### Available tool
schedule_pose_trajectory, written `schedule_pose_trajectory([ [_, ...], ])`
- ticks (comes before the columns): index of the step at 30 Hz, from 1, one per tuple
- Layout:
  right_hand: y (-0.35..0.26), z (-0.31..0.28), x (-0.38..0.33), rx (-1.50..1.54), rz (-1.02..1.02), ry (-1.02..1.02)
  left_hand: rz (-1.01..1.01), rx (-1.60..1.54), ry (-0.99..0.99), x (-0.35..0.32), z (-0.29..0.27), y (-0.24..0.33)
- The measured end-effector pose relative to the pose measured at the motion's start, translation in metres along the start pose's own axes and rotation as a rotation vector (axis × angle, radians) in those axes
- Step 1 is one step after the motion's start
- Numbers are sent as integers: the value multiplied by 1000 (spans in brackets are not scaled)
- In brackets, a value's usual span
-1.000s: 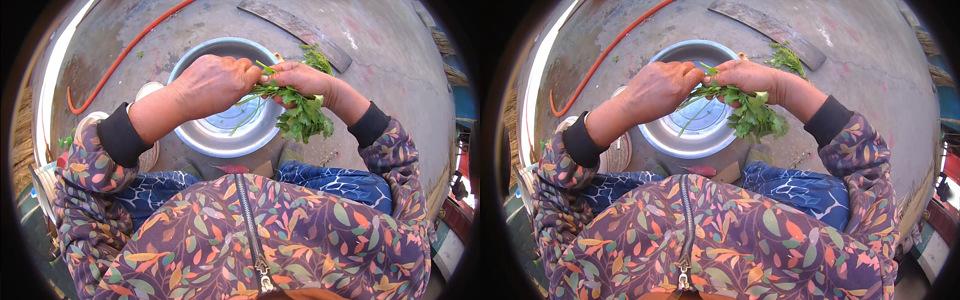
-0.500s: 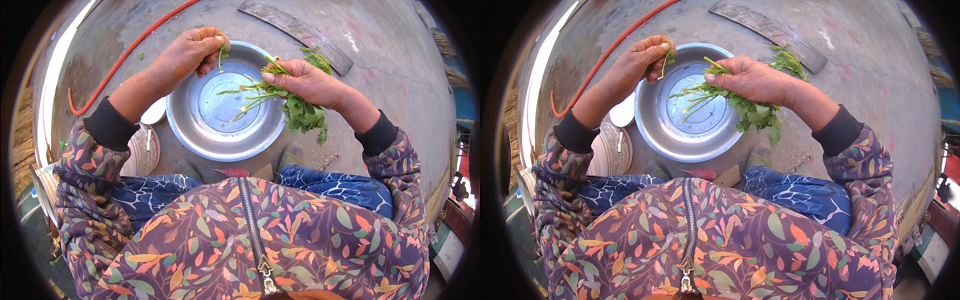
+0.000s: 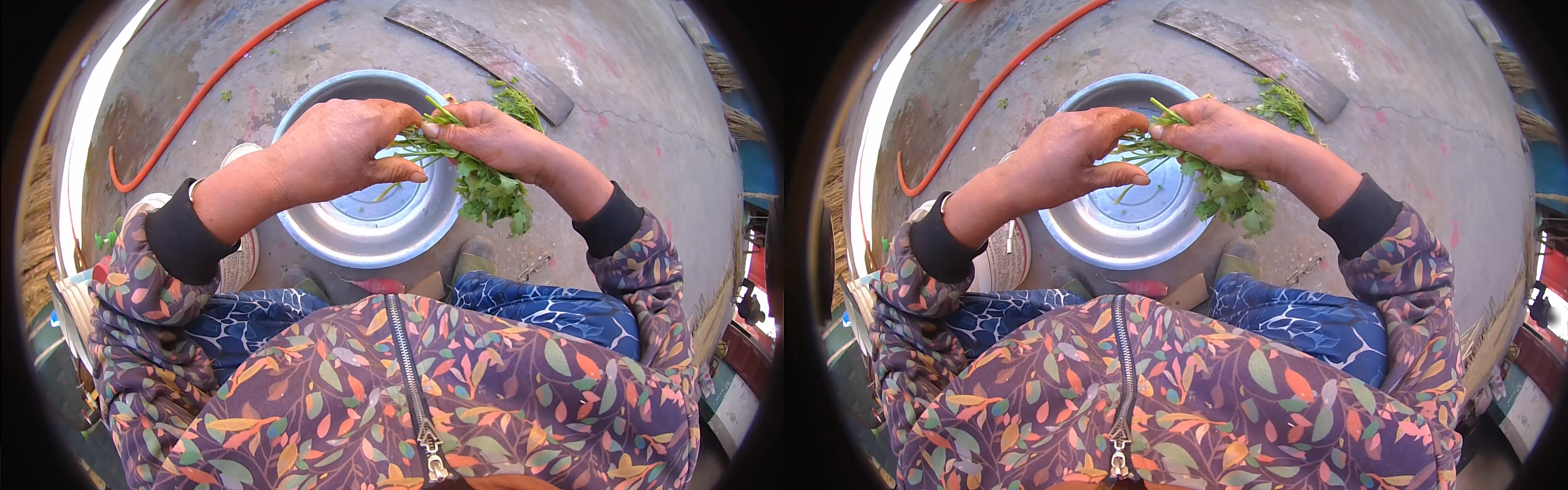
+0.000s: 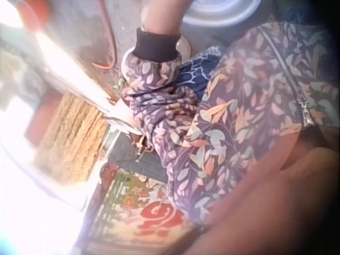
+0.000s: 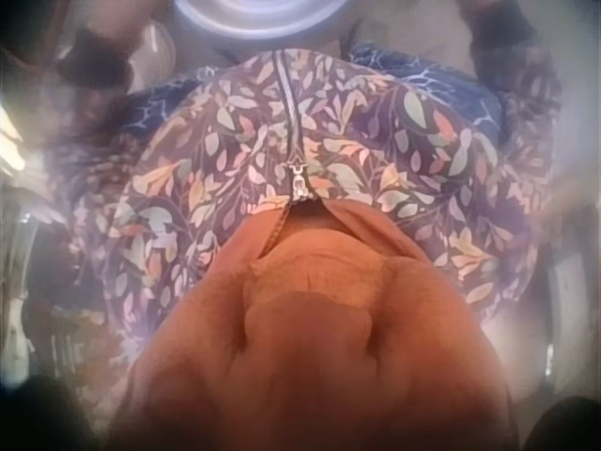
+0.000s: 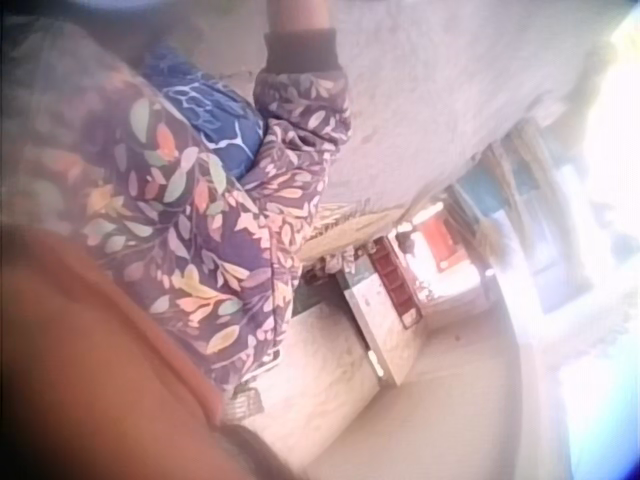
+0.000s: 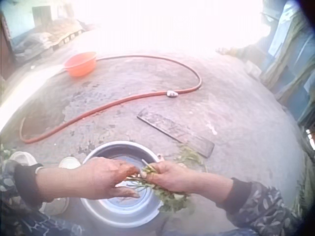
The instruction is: The person sits on the ground and washes a bunch of leafy green herbs. They pick leaves from the stems, place them in a metal basin, pour water from a pink scoop to rinse them, and then transfer the washed leaves into the scoop.
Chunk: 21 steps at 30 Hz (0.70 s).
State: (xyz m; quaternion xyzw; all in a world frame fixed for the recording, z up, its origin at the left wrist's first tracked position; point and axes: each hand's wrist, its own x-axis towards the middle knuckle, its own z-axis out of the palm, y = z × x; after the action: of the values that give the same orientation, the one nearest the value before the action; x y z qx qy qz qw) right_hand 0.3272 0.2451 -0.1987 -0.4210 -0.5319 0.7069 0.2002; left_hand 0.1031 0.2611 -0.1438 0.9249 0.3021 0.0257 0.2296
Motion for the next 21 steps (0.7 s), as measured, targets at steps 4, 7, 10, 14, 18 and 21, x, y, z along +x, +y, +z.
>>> schedule_pose_trajectory([
  [4,-8,2,-5,59,84,-27,19,129,-33,0,4,0],
  [7,-10,2,-6,59,101,-62,34,181,-39,-1,13,-2],
  [10,-9,2,-3,1,84,-110,83,211,31,-2,19,-3],
  [14,-7,4,-2,43,8,-151,151,293,136,1,20,-2],
  [18,-8,4,-4,96,-168,-113,72,215,148,4,16,5],
  [21,-21,1,-8,52,-260,-99,-27,15,151,4,7,8],
])
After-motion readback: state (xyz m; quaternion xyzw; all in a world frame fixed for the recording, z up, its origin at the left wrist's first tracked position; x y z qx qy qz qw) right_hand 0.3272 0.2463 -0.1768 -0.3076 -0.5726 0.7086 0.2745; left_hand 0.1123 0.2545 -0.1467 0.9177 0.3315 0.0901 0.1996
